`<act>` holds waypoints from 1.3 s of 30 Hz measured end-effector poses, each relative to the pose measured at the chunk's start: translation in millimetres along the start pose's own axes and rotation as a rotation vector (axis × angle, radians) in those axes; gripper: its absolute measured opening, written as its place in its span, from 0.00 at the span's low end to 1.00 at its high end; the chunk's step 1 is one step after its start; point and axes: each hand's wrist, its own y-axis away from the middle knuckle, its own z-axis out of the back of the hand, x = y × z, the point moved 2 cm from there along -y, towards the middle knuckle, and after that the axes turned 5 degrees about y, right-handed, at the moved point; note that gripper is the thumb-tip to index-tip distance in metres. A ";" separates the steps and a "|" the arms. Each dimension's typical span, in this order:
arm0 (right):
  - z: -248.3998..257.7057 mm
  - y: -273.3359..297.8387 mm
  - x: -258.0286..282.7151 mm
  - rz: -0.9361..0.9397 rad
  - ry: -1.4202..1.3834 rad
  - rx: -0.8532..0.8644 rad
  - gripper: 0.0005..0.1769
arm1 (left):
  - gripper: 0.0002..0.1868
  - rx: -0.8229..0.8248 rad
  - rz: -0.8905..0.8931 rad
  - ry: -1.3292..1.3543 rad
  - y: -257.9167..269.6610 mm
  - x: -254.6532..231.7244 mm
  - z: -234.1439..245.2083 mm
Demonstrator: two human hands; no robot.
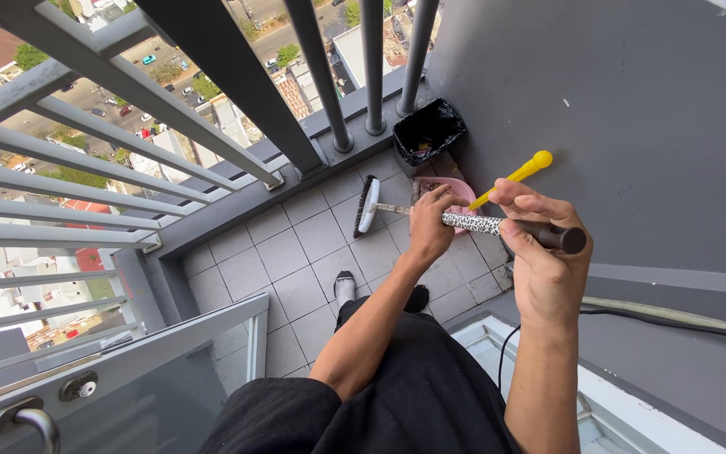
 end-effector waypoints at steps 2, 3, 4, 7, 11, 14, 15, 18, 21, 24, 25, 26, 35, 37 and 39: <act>-7.6 0.0 -7.6 -0.010 -0.015 -0.003 0.18 | 0.18 -0.009 0.015 -0.016 0.4 18.5 4.8; -12.3 -0.5 -12.1 -0.019 -0.029 -0.007 0.18 | 0.18 -0.017 0.030 -0.031 0.2 28.6 8.7; -16.9 0.0 -16.8 -0.021 -0.030 -0.003 0.18 | 0.18 -0.021 0.032 -0.032 1.0 32.4 16.6; -30.3 1.2 -30.2 -0.037 -0.058 0.022 0.18 | 0.21 -0.010 0.103 -0.056 2.5 47.3 37.0; -48.9 3.7 -50.4 -0.116 -0.053 0.014 0.17 | 0.25 -0.050 0.163 -0.108 4.4 69.5 62.5; -60.8 4.7 -64.2 -0.176 -0.019 0.004 0.16 | 0.26 -0.079 0.200 -0.157 4.5 94.1 71.5; -64.2 5.2 -68.5 -0.203 -0.001 -0.001 0.15 | 0.25 -0.097 0.210 -0.170 4.6 104.3 72.7; -75.4 4.2 -73.7 -0.207 0.041 0.004 0.14 | 0.23 -0.103 0.223 -0.160 3.5 106.9 84.2; -91.0 -0.4 -70.5 -0.211 0.063 0.025 0.15 | 0.26 -0.083 0.222 -0.141 0.0 108.7 91.9; -106.5 -3.2 -79.3 -0.243 0.129 0.015 0.16 | 0.25 -0.066 0.253 -0.171 0.0 133.5 90.8; -111.9 -1.9 -82.5 -0.243 0.130 0.015 0.16 | 0.25 -0.065 0.253 -0.170 2.6 138.5 92.6; -116.9 -1.9 -84.9 -0.211 0.150 0.020 0.17 | 0.24 -0.057 0.251 -0.184 3.1 142.9 93.3; -151.0 -3.8 -101.1 -0.190 0.139 -0.054 0.27 | 0.25 -0.036 0.129 -0.225 4.2 132.6 128.1; -155.3 -2.7 -105.3 -0.178 0.160 -0.057 0.29 | 0.26 -0.029 0.093 -0.242 2.4 123.5 137.4; -159.8 0.3 -109.8 -0.178 0.184 -0.043 0.28 | 0.28 0.001 0.040 -0.264 0.2 117.0 146.3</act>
